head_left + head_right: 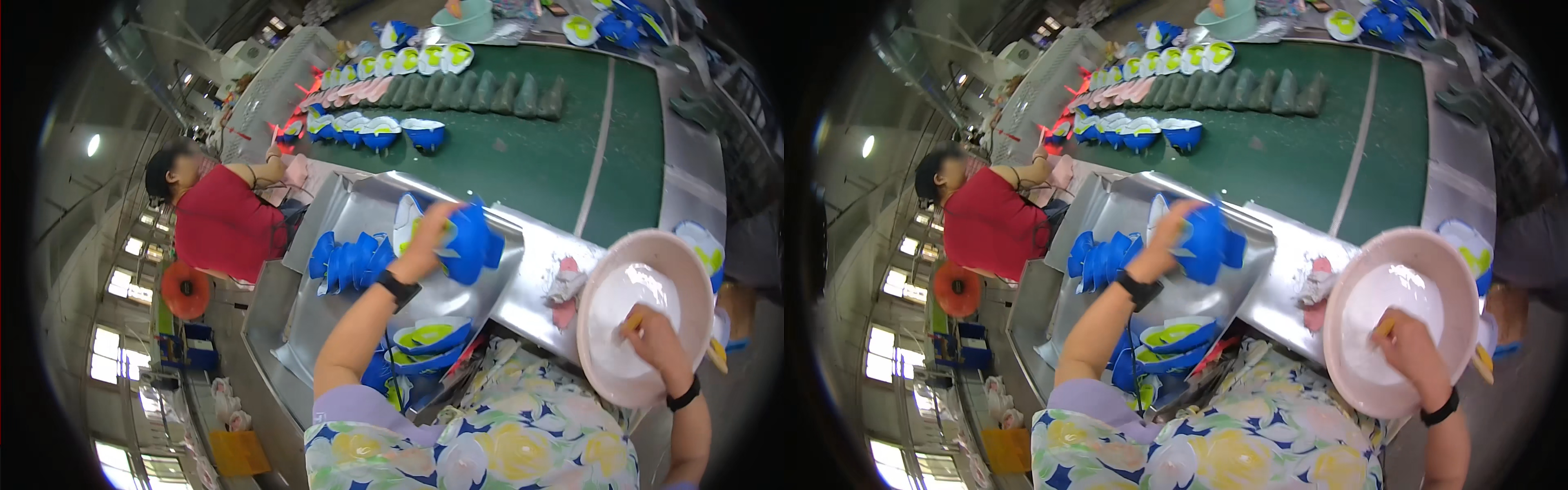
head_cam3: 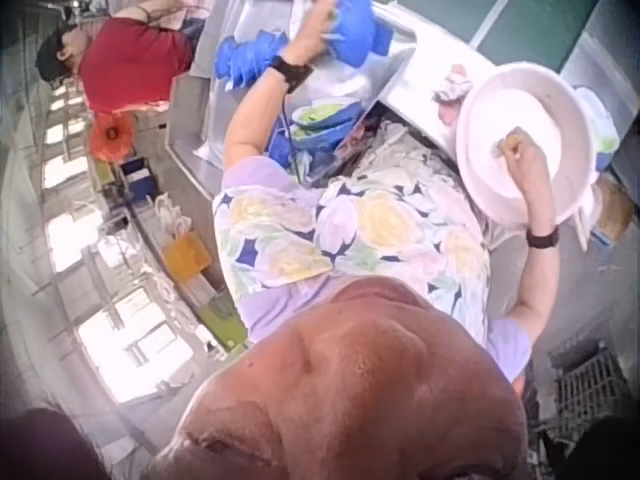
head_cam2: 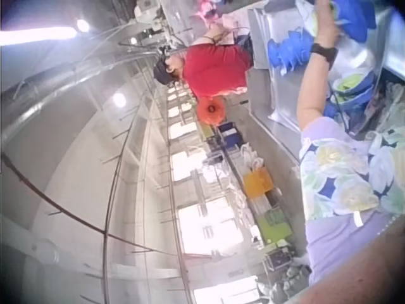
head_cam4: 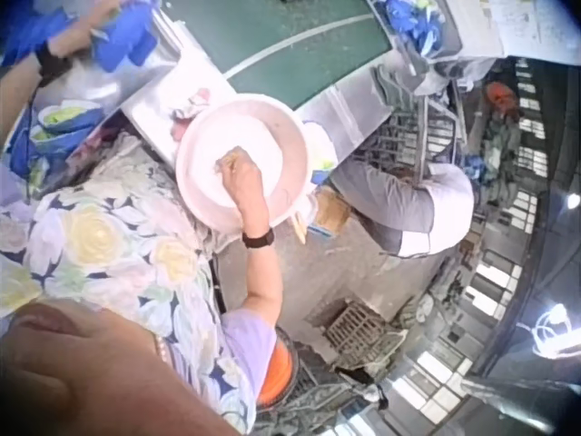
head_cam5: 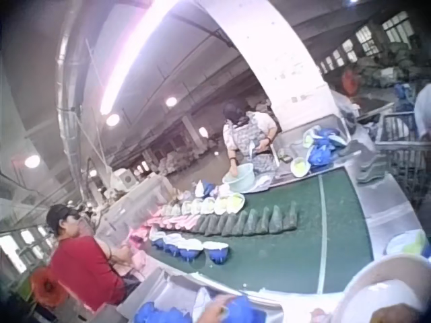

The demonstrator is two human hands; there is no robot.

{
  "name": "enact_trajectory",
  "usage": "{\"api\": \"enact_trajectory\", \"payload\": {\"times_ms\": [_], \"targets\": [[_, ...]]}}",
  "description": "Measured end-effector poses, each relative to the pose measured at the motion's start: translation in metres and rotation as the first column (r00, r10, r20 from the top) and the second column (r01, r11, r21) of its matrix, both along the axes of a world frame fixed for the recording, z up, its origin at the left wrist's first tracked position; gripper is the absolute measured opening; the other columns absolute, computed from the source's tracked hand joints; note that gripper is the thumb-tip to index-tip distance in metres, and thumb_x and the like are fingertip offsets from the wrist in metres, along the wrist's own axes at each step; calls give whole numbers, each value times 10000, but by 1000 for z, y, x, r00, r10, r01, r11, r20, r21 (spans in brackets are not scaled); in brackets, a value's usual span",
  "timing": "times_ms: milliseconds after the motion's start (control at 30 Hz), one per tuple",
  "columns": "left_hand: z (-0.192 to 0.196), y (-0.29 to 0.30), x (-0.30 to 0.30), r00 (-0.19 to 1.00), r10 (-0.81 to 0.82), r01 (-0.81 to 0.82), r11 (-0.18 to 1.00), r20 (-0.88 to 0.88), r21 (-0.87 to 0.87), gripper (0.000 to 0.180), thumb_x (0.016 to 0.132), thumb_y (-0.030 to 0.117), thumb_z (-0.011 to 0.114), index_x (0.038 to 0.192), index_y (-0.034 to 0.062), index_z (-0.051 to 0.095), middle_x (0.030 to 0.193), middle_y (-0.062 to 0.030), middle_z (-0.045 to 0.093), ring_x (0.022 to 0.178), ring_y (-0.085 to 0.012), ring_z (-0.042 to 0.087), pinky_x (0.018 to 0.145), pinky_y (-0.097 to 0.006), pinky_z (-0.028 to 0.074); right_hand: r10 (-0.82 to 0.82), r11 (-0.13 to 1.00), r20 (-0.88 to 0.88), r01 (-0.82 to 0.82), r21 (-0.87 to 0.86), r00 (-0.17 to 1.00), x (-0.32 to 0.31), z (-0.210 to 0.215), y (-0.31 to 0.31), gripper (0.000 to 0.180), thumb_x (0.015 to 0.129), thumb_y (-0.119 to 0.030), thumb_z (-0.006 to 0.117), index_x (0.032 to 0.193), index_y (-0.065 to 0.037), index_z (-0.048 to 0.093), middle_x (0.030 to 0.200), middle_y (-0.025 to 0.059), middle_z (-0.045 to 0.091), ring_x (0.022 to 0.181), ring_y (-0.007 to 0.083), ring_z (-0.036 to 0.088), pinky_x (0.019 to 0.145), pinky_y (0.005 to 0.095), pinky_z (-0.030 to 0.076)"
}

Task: The person uses a paintbrush to apply white paint to the inner sole of blue and green slippers on a factory assembly line. They repeatedly pick up a slipper, dip the brush into a bowl of white paint, and apply the paint to the sole before placing the slipper back on the conveyor belt.

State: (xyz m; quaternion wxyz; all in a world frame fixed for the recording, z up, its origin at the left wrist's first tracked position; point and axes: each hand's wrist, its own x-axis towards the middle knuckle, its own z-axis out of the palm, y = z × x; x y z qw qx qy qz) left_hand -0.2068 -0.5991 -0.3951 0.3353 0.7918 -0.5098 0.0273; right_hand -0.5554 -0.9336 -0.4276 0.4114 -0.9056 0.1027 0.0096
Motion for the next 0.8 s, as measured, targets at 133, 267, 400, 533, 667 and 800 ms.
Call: {"api": "enact_trajectory", "payload": {"times_ms": [133, 267, 400, 533, 667, 800], "targets": [[43, -28, -4, 715, -100, 25, 993, -692, -118, 511, 859, 191, 687, 1325, 74, 511, 1169, -104, 645, 1071, -252, 644, 943, -409, 532, -232, 972, 131, 236, -16, 964, -36, 10, -39, 160, 808, -99, 721, 821, -21, 582, 764, 144, 612, 682, 289, 601, 639, 362, 469], [42, -91, -62, -18, -289, -159, 946, -957, -283, 489, 1020, 410, 461, 1381, 81, 490, 1242, -121, 643, 1086, -266, 656, 946, -445, 548, -297, 954, 356, 294, 63, 886, -38, 47, -53, 194, 847, -180, 706, 846, -13, 605, 765, 108, 617, 685, 225, 590, 646, 330, 466], [25, -157, -107, -240, -227, 30, 970, -944, -241, 487, 1023, 441, 438, 1368, 106, 514, 1233, -132, 646, 1066, -300, 664, 931, -480, 551, -359, 931, 477, 268, 249, 802, -34, 76, -61, 214, 854, -196, 702, 921, -21, 597, 777, 106, 633, 699, 209, 606, 663, 306, 480], [28, -198, -133, -423, -246, 65, 952, -872, -300, 509, 1018, 485, 414, 1344, 115, 540, 1195, -142, 664, 1042, -325, 670, 935, -514, 540, -346, 937, 587, 298, 180, 732, -21, 91, -56, 219, 862, -197, 707, 887, -27, 572, 750, 110, 649, 645, 207, 625, 619, 307, 486], [25, -212, -152, -367, -454, -34, 879, -812, -476, 583, 1010, 532, 390, 1331, 68, 535, 1183, -165, 662, 1068, -325, 655, 963, -518, 522, -556, 831, 498, 455, 320, 666, -26, 85, -48, 256, 855, -199, 725, 825, -13, 551, 722, 124, 658, 614, 198, 639, 581, 306, 488], [3, -208, -154, 346, -430, 94, 900, -834, -425, 540, 979, 438, 536, 1368, 65, 505, 1269, -157, 613, 1192, -328, 583, 1053, -492, 447, -698, 711, 315, 567, 417, 643, -28, 65, -36, 330, 859, -281, 711, 847, 42, 646, 707, 132, 671, 604, 174, 650, 564, 288, 493]]}}
